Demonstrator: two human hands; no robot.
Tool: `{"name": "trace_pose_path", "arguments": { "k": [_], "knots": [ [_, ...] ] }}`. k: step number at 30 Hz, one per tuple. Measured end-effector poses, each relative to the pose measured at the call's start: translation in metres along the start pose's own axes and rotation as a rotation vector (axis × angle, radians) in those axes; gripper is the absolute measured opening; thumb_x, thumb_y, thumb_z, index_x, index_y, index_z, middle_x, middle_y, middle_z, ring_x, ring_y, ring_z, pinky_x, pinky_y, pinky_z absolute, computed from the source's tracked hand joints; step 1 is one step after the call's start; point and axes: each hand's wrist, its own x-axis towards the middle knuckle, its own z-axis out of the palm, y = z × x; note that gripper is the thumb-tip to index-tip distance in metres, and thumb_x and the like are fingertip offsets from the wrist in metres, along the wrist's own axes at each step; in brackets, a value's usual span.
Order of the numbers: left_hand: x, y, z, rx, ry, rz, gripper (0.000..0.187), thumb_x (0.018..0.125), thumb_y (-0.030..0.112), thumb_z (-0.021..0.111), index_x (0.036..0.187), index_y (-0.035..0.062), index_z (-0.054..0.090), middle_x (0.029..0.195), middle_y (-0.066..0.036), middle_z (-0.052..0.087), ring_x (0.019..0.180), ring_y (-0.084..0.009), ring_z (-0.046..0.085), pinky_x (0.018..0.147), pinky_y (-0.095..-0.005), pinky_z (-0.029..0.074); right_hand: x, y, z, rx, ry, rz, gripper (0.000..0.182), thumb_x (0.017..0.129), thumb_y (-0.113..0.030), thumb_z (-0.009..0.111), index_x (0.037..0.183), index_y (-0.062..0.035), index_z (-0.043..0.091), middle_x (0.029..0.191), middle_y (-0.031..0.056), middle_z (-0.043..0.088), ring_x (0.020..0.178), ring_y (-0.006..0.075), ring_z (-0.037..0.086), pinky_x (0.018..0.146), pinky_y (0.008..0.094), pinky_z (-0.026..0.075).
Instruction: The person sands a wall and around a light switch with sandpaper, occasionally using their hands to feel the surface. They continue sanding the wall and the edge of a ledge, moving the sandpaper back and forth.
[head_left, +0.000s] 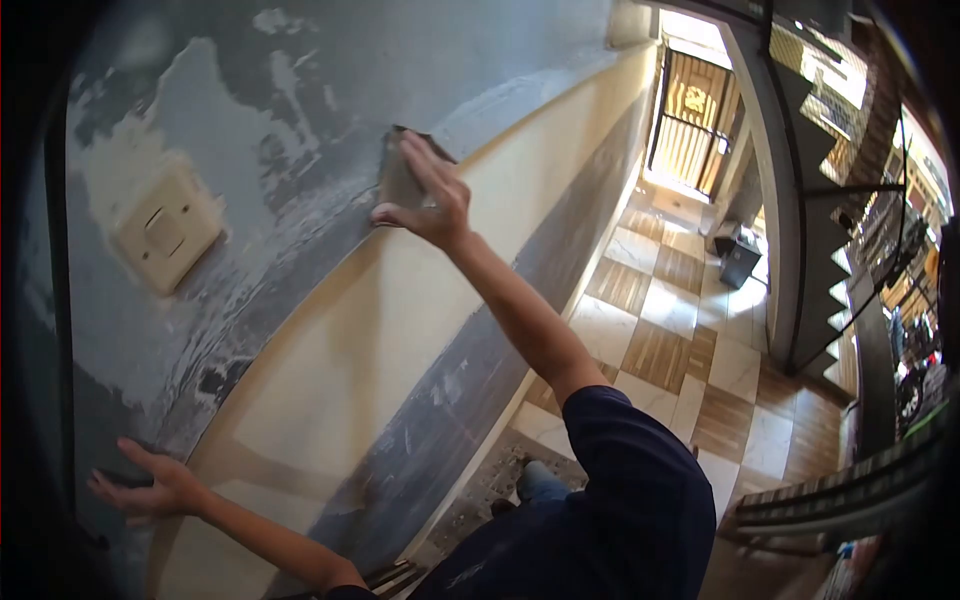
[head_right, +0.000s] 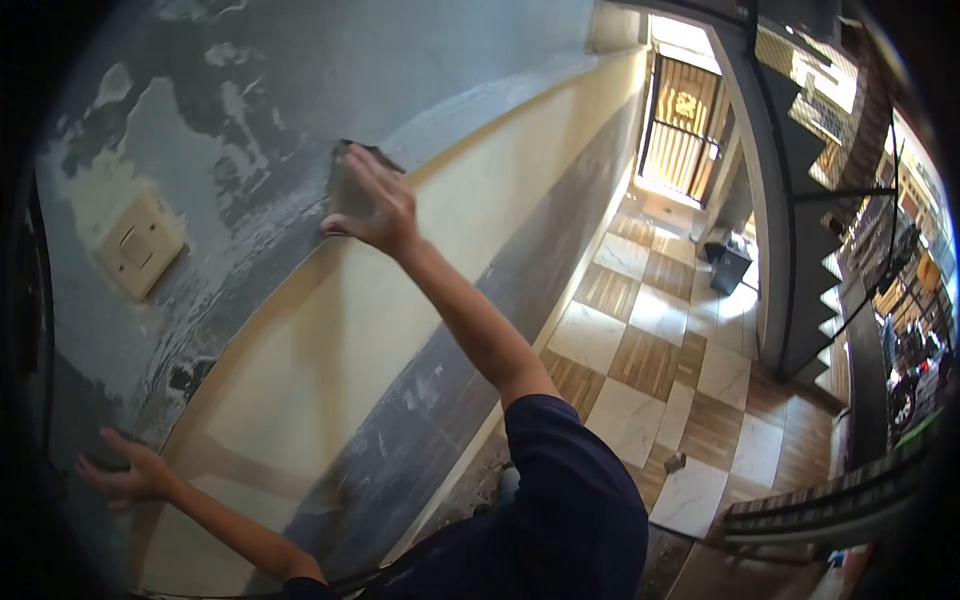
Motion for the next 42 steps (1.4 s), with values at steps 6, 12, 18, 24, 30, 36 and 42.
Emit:
{"name": "trace_pose_path", "arguments": {
  "k": [6,12,18,24,30,36,42],
  "knots": [
    [-0.004,0.006,-0.014,-0.024,-0.104,0.088,0.07,0.094,0.055,0.057,0.146,0.0112,0.042,0.151,-0.015,0.041,0.139,-0.0343,0.041,0.108,-0.0642,0.022,0.013,0.005,0.011,-0.265,-0.145,-0.06,0.082,0.094,-0.054,0.045,0.146,0.0078,0.033,0.152,0.027,0.034,0.143,0.0468,0.029,0.116,0.0545,0.021],
    [-0.006,0.008,-0.017,-0.01,-0.136,0.14,0.075,0.096,0.057,0.048,0.15,0.0073,0.035,0.154,-0.018,0.035,0.143,-0.0355,0.034,0.108,-0.0654,0.022,0.002,-0.021,0.037,-0.199,-0.142,-0.115,0.077,0.096,-0.046,0.041,0.146,0.0116,0.031,0.152,0.0292,0.034,0.143,0.0469,0.027,0.118,0.0531,0.018],
    [-0.01,0.015,-0.012,0.104,-0.131,0.154,0.077,0.096,0.057,0.048,0.152,0.0067,0.033,0.156,-0.021,0.03,0.144,-0.0371,0.031,0.109,-0.0661,0.019,0.016,0.092,-0.009,-0.309,0.132,0.373,0.06,0.102,-0.027,0.038,0.148,0.0097,0.028,0.156,0.0263,0.028,0.146,0.0418,0.023,0.12,0.0452,0.015],
    [-0.016,0.063,-0.008,0.062,-0.17,0.139,0.088,0.091,0.064,0.048,0.154,0.0055,0.028,0.157,-0.026,0.025,0.145,-0.044,0.026,0.109,-0.0676,0.019,-0.003,-0.001,0.039,-0.305,-0.053,0.075,0.07,0.101,-0.035,0.043,0.151,0.0086,0.022,0.159,0.0268,0.021,0.148,0.0404,0.017,0.12,0.0484,0.009],
    [-0.02,0.111,-0.005,0.034,-0.262,0.211,0.098,0.088,0.072,0.045,0.155,0.0037,0.023,0.158,-0.03,0.019,0.145,-0.0486,0.022,0.108,-0.0689,0.02,0.014,-0.089,0.059,-0.166,-0.399,-0.18,0.088,0.093,-0.051,0.05,0.15,0.0108,0.023,0.156,0.029,0.026,0.148,0.0435,0.018,0.119,0.0535,0.012],
    [-0.023,0.107,-0.018,0.037,-0.383,0.277,0.099,0.089,0.071,0.044,0.155,0.0011,0.019,0.158,-0.031,0.014,0.147,-0.0484,0.016,0.108,-0.0698,0.017,-0.002,0.028,0.016,-0.301,-0.044,0.216,0.086,0.095,-0.045,0.05,0.151,0.0119,0.016,0.159,0.0291,0.017,0.148,0.0437,0.013,0.119,0.0533,0.009],
    [-0.042,0.161,-0.016,-0.085,-0.464,0.324,0.102,0.089,0.071,0.043,0.155,-0.0024,0.017,0.158,-0.033,0.012,0.147,-0.0489,0.014,0.11,-0.0686,0.01,-0.018,-0.028,0.029,-0.214,-0.291,-0.038,0.086,0.095,-0.05,0.048,0.149,0.0125,0.023,0.156,0.0314,0.023,0.146,0.0464,0.019,0.118,0.0553,0.01]
  ]
}}
